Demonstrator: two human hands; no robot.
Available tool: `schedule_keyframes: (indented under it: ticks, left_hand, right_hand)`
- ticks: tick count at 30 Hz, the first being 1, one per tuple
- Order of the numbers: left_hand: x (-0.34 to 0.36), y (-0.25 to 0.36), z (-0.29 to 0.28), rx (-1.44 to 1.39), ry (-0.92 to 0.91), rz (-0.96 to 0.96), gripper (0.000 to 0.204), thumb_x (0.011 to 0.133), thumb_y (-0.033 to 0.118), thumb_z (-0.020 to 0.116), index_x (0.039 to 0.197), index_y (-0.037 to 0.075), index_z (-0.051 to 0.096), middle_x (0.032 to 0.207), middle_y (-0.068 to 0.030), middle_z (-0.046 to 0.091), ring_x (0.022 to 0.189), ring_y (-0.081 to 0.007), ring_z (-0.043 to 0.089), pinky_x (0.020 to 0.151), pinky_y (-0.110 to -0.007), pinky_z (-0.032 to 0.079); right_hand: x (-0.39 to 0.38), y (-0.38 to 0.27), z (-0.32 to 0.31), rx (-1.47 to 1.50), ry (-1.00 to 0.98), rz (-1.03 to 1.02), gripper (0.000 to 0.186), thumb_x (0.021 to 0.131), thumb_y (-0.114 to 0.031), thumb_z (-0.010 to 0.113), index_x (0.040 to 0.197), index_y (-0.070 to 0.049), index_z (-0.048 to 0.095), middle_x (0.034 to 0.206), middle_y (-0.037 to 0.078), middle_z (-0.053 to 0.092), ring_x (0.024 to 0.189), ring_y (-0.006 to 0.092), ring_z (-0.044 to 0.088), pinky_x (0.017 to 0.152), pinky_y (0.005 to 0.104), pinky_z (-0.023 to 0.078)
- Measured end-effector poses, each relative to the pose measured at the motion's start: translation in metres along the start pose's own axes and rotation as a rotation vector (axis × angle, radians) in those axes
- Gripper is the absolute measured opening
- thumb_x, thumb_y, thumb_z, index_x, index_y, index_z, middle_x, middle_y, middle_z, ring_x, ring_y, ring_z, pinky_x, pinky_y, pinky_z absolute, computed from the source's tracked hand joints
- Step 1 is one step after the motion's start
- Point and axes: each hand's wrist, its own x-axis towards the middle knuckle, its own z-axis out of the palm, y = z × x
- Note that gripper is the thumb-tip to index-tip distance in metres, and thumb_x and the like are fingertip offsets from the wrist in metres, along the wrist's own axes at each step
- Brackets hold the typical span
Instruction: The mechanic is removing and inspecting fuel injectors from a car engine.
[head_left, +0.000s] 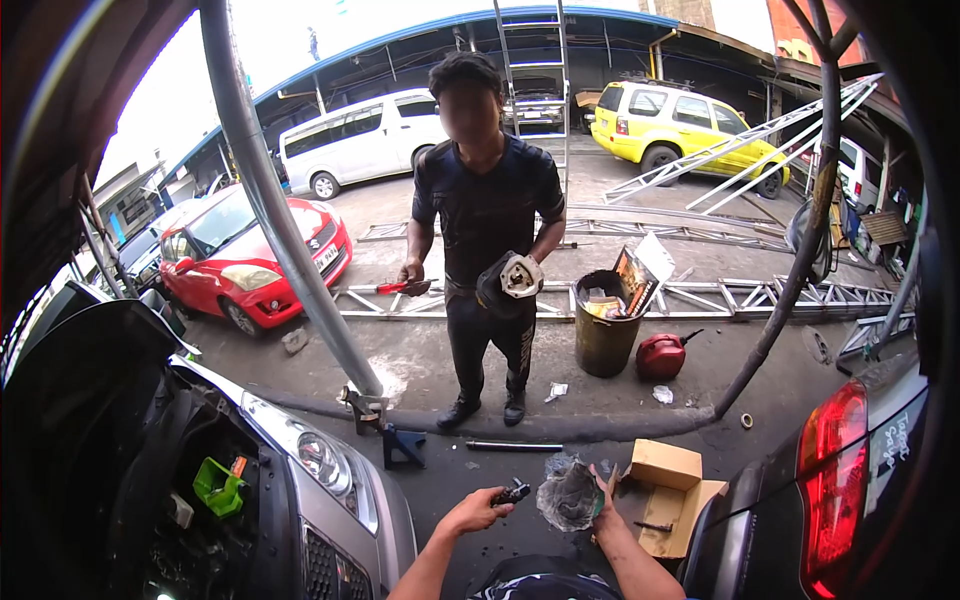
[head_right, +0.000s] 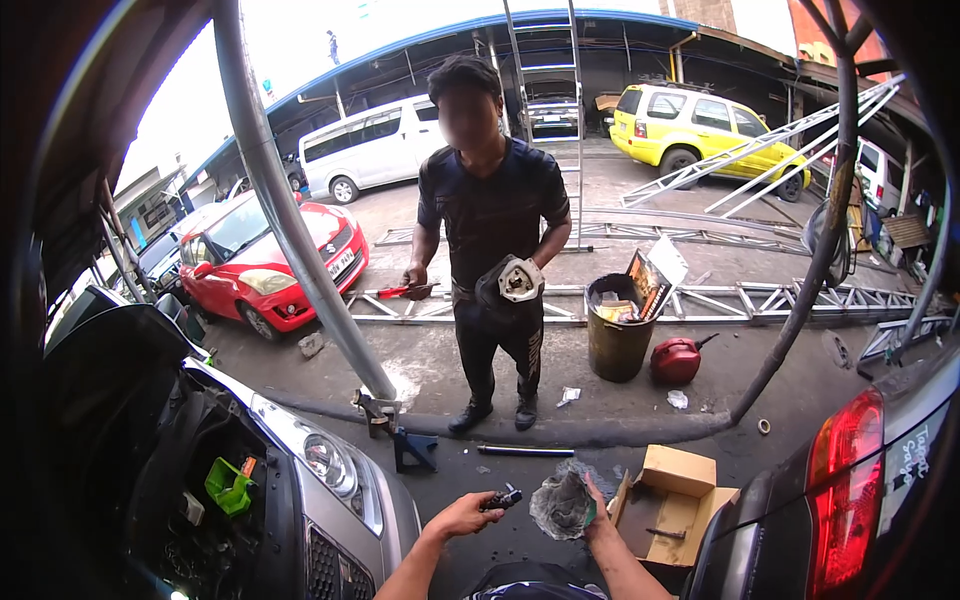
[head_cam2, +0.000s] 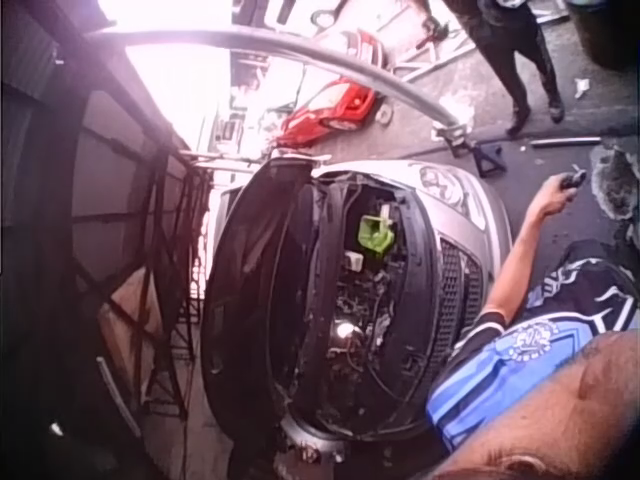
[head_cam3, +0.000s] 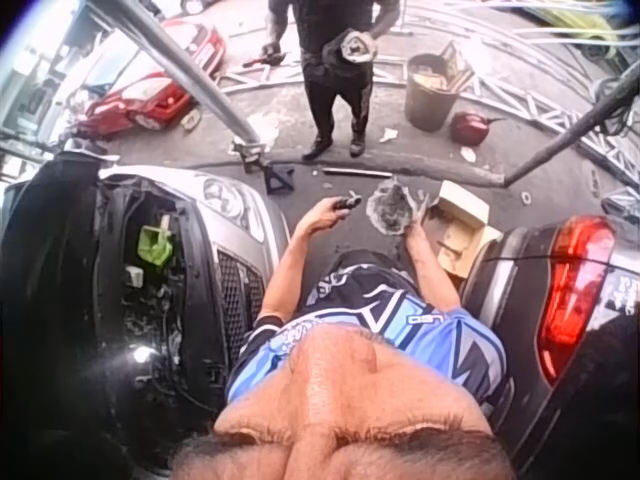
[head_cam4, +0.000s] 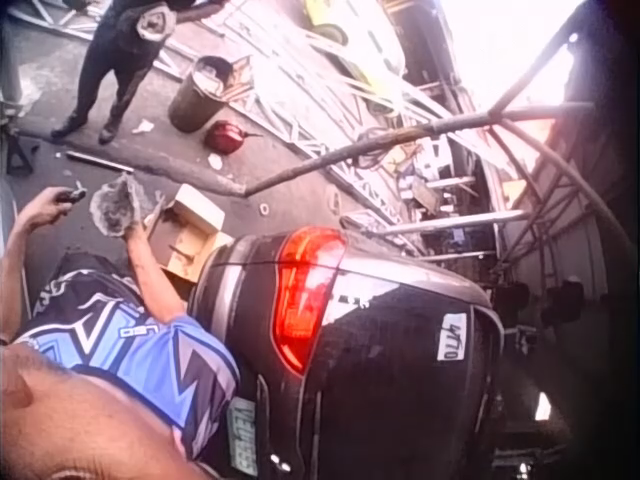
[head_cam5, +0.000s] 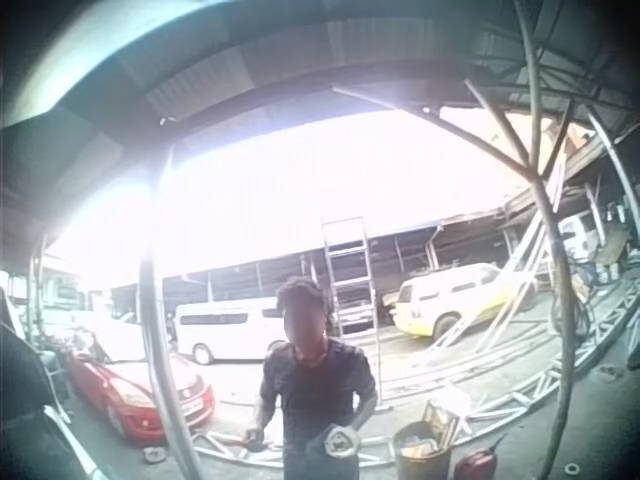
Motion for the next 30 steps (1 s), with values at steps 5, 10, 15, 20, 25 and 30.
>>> schedule_keyframes:
  ticks: [5, 10, 15, 20, 25, 30]
  left_hand:
    - [-0.004, 0.007, -0.004, -0.002, 0.005, 0.018, 0.035, 0.103, 0.034, 0.071, 0.120, 0.004, 0.066, 0.082, -0.0018, 0.063, 0.072, -0.0115, 0.052, 0.066, -0.031, 0.044]
    - [-0.010, 0.009, -0.006, -0.053, 0.040, 0.008, 0.041, 0.102, 0.037, 0.071, 0.125, 0.004, 0.068, 0.084, -0.0055, 0.067, 0.078, -0.0141, 0.057, 0.074, -0.033, 0.048]
    - [-0.014, 0.005, -0.005, -0.020, 0.064, -0.053, 0.044, 0.102, 0.038, 0.071, 0.130, 0.005, 0.067, 0.085, -0.0072, 0.069, 0.080, -0.0164, 0.060, 0.076, -0.034, 0.050]
    - [-0.016, 0.001, -0.003, 0.006, 0.107, -0.026, 0.057, 0.101, 0.041, 0.072, 0.140, 0.001, 0.061, 0.095, -0.0121, 0.077, 0.090, -0.0213, 0.071, 0.085, -0.036, 0.052]
    - [-0.017, 0.001, 0.002, -0.025, 0.130, -0.088, 0.070, 0.099, 0.044, 0.073, 0.148, -0.001, 0.052, 0.099, -0.0130, 0.079, 0.100, -0.0232, 0.073, 0.091, -0.035, 0.052]
    - [-0.013, -0.004, 0.013, -0.060, 0.150, -0.091, 0.077, 0.098, 0.045, 0.074, 0.156, 0.003, 0.044, 0.102, -0.0145, 0.079, 0.099, -0.0254, 0.073, 0.092, -0.036, 0.052]
  right_hand:
    - [-0.004, 0.001, 0.015, 0.031, -0.059, 0.049, 0.063, 0.108, -0.056, 0.048, 0.130, 0.000, 0.066, 0.123, 0.020, 0.074, 0.114, 0.0400, 0.072, 0.103, 0.0555, 0.056]
    - [-0.006, 0.002, 0.028, 0.038, -0.121, 0.054, 0.064, 0.109, -0.056, 0.045, 0.129, 0.001, 0.066, 0.125, 0.021, 0.073, 0.115, 0.0400, 0.072, 0.104, 0.0552, 0.056]
    - [-0.003, 0.007, 0.042, -0.017, -0.049, 0.056, 0.061, 0.108, -0.054, 0.049, 0.128, 0.000, 0.067, 0.124, 0.020, 0.073, 0.114, 0.0386, 0.072, 0.103, 0.0549, 0.057]
    - [-0.012, 0.013, 0.065, -0.094, -0.004, 0.105, 0.056, 0.106, -0.052, 0.057, 0.127, -0.001, 0.067, 0.123, 0.020, 0.074, 0.113, 0.0363, 0.073, 0.102, 0.0536, 0.057]
    - [-0.025, 0.024, 0.082, -0.149, 0.000, 0.104, 0.056, 0.105, -0.052, 0.060, 0.129, -0.002, 0.066, 0.124, 0.017, 0.073, 0.112, 0.0332, 0.073, 0.103, 0.0517, 0.058]
    - [-0.014, 0.046, 0.087, -0.279, 0.124, 0.333, 0.051, 0.107, -0.046, 0.060, 0.137, -0.006, 0.060, 0.126, 0.014, 0.072, 0.114, 0.0271, 0.072, 0.101, 0.0414, 0.058]
